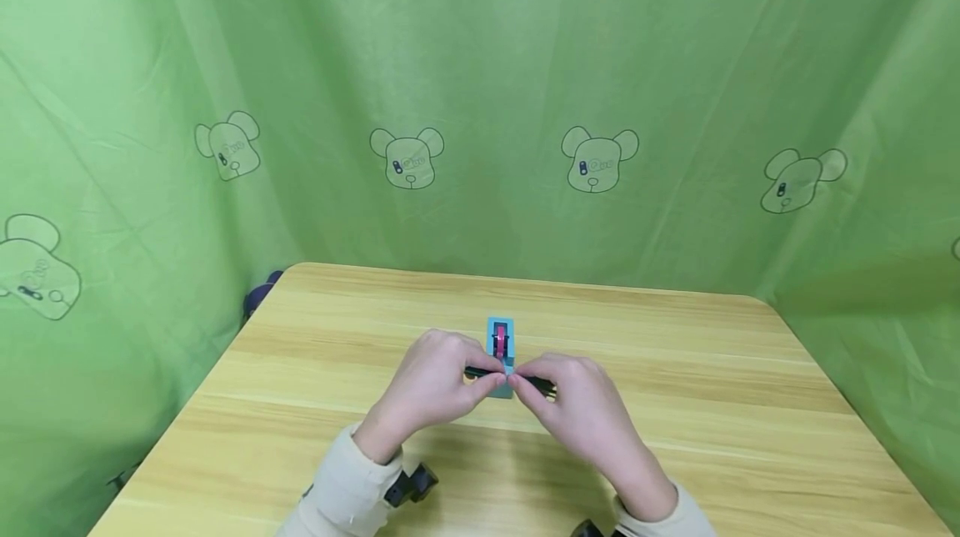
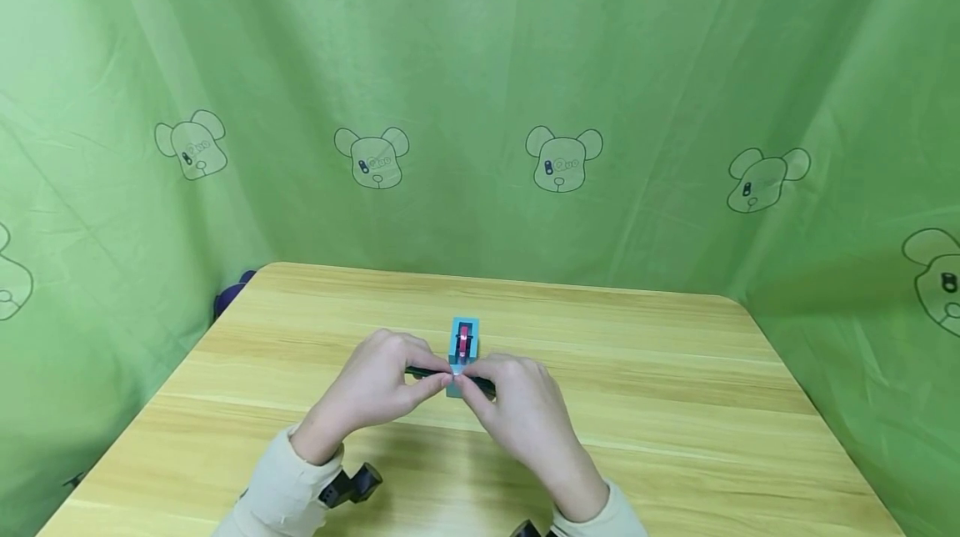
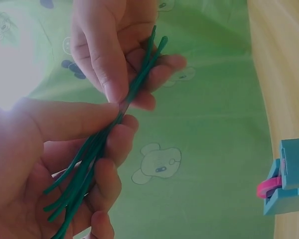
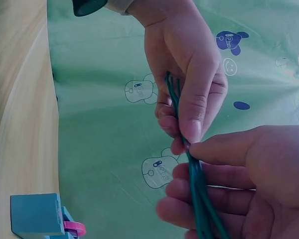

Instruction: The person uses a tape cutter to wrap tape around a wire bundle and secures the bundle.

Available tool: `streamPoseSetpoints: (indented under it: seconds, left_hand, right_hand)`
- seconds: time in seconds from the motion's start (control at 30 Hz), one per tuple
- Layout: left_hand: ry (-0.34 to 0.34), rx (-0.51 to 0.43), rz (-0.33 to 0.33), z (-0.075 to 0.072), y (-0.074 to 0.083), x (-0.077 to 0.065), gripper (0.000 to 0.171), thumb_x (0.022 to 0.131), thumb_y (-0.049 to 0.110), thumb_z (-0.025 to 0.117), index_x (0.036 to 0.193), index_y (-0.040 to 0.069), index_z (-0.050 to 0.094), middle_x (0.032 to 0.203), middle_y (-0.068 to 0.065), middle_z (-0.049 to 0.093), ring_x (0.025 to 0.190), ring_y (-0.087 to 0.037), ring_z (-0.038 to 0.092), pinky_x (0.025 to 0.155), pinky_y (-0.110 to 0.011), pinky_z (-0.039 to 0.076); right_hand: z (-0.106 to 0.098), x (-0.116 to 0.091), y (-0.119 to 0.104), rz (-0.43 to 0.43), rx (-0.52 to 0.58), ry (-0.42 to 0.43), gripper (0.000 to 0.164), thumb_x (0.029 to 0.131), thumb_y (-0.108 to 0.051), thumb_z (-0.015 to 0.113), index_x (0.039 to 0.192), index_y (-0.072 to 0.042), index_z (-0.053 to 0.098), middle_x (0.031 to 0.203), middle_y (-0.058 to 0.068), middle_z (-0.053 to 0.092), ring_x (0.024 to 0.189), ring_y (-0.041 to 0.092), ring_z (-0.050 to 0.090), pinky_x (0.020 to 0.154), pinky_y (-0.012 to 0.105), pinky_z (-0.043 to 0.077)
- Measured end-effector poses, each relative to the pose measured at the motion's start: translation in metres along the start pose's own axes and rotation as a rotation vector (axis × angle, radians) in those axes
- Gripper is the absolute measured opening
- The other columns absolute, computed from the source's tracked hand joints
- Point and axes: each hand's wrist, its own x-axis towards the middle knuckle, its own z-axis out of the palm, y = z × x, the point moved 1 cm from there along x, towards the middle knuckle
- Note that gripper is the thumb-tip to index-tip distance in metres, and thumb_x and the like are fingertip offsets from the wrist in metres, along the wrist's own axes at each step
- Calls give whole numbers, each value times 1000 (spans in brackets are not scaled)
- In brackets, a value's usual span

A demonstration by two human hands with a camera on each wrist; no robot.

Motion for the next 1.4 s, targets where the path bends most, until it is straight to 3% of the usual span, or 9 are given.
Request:
streamPoseSetpoints:
  seconds: [0.27, 0.43, 0.67, 0.9, 1.2, 1.4]
  left_hand:
    - [-18, 20, 10, 0, 1, 0, 12, 90, 28, 73, 93, 20, 81, 84, 11, 72, 64, 2, 56, 72, -30, 46]
    - [-23, 15, -18, 0, 1, 0, 12, 90, 28, 73, 95, 20, 81, 87, 10, 73, 65, 2, 56, 77, -32, 46]
    - [-7, -40, -63, -2, 2, 2, 13, 90, 26, 75, 97, 17, 81, 90, 7, 74, 61, -1, 53, 57, -24, 42]
    - [13, -37, -48, -4, 3, 3, 13, 90, 26, 75, 97, 17, 81, 91, 7, 74, 70, -1, 60, 62, -23, 45]
    - [-9, 18, 22, -1, 0, 1, 9, 88, 27, 77, 93, 21, 81, 87, 11, 73, 71, 3, 59, 73, -30, 46]
    - [-4, -3, 25, -1, 0, 1, 8, 88, 26, 76, 93, 21, 81, 88, 11, 73, 72, 3, 60, 73, -30, 46]
  right_hand:
    - [-1, 1, 2, 17, 28, -55, 8, 92, -24, 72, 95, -20, 78, 95, -12, 73, 88, 8, 68, 76, 34, 55]
    - [0, 1, 5, 41, 82, -60, 8, 93, -25, 71, 95, -21, 78, 92, -14, 72, 82, 3, 65, 73, 32, 54]
    - [1, 3, 4, 41, 119, 8, 5, 90, -22, 74, 92, -20, 79, 80, -18, 66, 66, 2, 53, 61, 25, 47]
    - [2, 3, 4, 45, 159, 53, 4, 88, -17, 76, 90, -19, 79, 78, -18, 65, 65, 3, 55, 60, 26, 48]
    - [-2, 3, 7, 29, 101, -65, 8, 91, -23, 73, 88, -23, 79, 85, -15, 72, 75, -1, 63, 69, 29, 54]
    - [-3, 4, 8, 44, 179, -112, 9, 93, -21, 70, 87, -20, 78, 80, -13, 70, 67, 2, 59, 62, 26, 52]
